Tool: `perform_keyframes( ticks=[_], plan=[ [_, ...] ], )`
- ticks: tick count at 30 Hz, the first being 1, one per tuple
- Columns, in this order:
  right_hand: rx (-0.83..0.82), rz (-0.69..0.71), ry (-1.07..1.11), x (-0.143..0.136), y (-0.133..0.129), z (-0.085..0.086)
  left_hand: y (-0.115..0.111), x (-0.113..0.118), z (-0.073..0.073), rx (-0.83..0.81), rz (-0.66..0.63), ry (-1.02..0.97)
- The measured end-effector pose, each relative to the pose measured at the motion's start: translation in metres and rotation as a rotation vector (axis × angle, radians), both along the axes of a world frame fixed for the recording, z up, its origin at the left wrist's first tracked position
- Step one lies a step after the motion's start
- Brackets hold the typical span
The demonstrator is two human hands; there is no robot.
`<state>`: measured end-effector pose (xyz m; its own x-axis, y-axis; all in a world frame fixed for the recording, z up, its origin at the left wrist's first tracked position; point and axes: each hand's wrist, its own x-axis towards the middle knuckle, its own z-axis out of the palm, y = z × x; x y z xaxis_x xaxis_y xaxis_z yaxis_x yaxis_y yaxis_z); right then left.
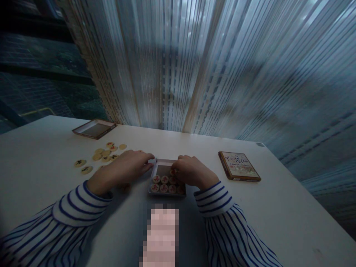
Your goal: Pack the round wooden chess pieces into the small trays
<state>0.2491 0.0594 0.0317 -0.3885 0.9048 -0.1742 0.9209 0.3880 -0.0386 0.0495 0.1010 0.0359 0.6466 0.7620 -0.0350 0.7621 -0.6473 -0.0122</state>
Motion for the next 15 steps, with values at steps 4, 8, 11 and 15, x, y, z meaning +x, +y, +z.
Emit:
perform_keyframes(
  ticks=[4, 8, 11, 15],
  plan=[
    [0.002, -0.026, 0.029, 0.0010, 0.0004, -0.0020, 0.0002, 0.0003, -0.0003, 0.003, 0.001, 0.001],
    [-0.008, -0.009, 0.023, 0.0009, -0.0003, -0.0008, 0.0000, 0.0001, 0.0002, 0.003, -0.002, -0.007],
    [-0.016, 0.007, 0.008, 0.0002, -0.0007, 0.0014, 0.0003, -0.0005, -0.0006, 0.004, 0.002, 0.004],
    [-0.014, 0.001, 0.000, 0.0000, -0.0003, 0.0022, 0.0008, -0.0012, -0.0010, 0.012, -0.009, 0.003]
  ],
)
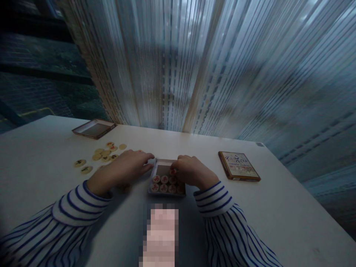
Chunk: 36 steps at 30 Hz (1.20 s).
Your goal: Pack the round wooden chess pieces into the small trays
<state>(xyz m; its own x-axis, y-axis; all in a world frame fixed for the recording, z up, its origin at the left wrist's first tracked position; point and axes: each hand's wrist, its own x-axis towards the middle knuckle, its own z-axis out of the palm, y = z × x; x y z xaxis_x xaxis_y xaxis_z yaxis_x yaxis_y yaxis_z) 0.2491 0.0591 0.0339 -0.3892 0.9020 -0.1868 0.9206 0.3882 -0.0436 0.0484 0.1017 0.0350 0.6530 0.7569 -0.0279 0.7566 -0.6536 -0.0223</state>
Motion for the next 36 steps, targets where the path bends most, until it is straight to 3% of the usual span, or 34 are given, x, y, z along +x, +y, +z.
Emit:
perform_keyframes(
  ticks=[9, 17, 28, 36],
  plan=[
    [-0.001, -0.010, -0.002, 0.000, 0.000, 0.001, 0.001, 0.000, 0.000, -0.019, 0.013, 0.003],
    [0.352, -0.194, -0.007, -0.002, -0.001, 0.018, 0.003, 0.002, 0.004, 0.062, 0.044, -0.078],
    [0.383, -0.248, -0.046, -0.002, -0.006, 0.027, 0.001, -0.002, 0.016, 0.151, 0.052, -0.222],
    [0.459, -0.202, 0.084, -0.003, -0.011, 0.031, -0.002, -0.012, 0.022, 0.193, 0.069, -0.350]
  ],
)
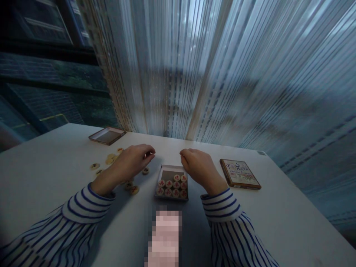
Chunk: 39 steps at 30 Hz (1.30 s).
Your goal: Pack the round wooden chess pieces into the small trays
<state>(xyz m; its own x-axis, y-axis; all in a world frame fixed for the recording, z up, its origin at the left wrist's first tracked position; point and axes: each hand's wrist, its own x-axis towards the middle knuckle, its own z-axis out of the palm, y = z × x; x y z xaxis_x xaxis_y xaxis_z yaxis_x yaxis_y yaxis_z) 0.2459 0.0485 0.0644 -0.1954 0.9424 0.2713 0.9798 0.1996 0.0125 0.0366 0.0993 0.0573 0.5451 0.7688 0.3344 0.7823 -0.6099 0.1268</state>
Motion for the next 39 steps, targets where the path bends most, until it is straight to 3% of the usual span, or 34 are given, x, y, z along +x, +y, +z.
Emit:
perform_keyframes(
  ticks=[8, 11, 16, 18, 23, 31, 39],
  plan=[
    [0.034, 0.004, 0.055, -0.001, -0.004, 0.006, -0.010, -0.023, -0.002, -0.031, 0.078, -0.122],
    [0.039, 0.011, 0.094, -0.003, -0.004, 0.005, -0.008, -0.044, -0.011, -0.052, 0.148, -0.239],
    [0.085, 0.143, 0.226, -0.010, -0.003, 0.000, -0.004, -0.081, -0.031, -0.061, 0.267, -0.420],
    [0.070, 0.158, 0.260, -0.014, -0.003, -0.004, -0.003, -0.093, -0.038, -0.026, 0.337, -0.436],
    [0.012, 0.177, 0.297, -0.025, 0.002, -0.007, 0.000, -0.111, -0.051, 0.011, 0.353, -0.391],
    [-0.124, 0.320, 0.224, -0.068, 0.043, 0.001, 0.009, -0.119, -0.057, 0.043, 0.377, -0.300],
    [-0.226, 0.396, 0.066, -0.129, 0.090, -0.010, 0.014, -0.125, -0.063, 0.016, 0.399, -0.262]
  ],
)
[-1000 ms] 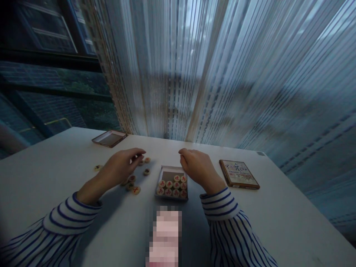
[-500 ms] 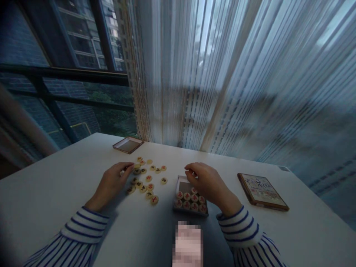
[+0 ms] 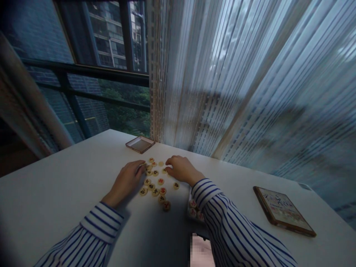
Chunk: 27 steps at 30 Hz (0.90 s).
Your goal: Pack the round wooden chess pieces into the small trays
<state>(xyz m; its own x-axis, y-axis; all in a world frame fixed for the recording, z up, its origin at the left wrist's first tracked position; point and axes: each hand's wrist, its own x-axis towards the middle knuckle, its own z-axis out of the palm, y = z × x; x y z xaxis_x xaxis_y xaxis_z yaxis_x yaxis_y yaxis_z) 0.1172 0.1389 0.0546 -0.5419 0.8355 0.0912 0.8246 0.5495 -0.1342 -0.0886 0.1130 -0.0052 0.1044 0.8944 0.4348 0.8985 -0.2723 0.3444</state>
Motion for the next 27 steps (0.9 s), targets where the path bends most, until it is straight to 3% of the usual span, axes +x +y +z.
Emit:
perform_keyframes(
  ticks=[10, 16, 27],
  plan=[
    [-0.052, -0.066, -0.079, -0.039, 0.035, -0.020, 0.004, -0.002, -0.003, -0.029, 0.031, -0.021],
    [-0.100, -0.124, -0.082, -0.050, 0.048, -0.032, 0.008, -0.002, -0.008, -0.009, 0.062, -0.065],
    [-0.133, -0.109, -0.068, -0.057, 0.059, -0.040, 0.009, -0.002, -0.010, -0.003, 0.077, -0.091]
  ],
)
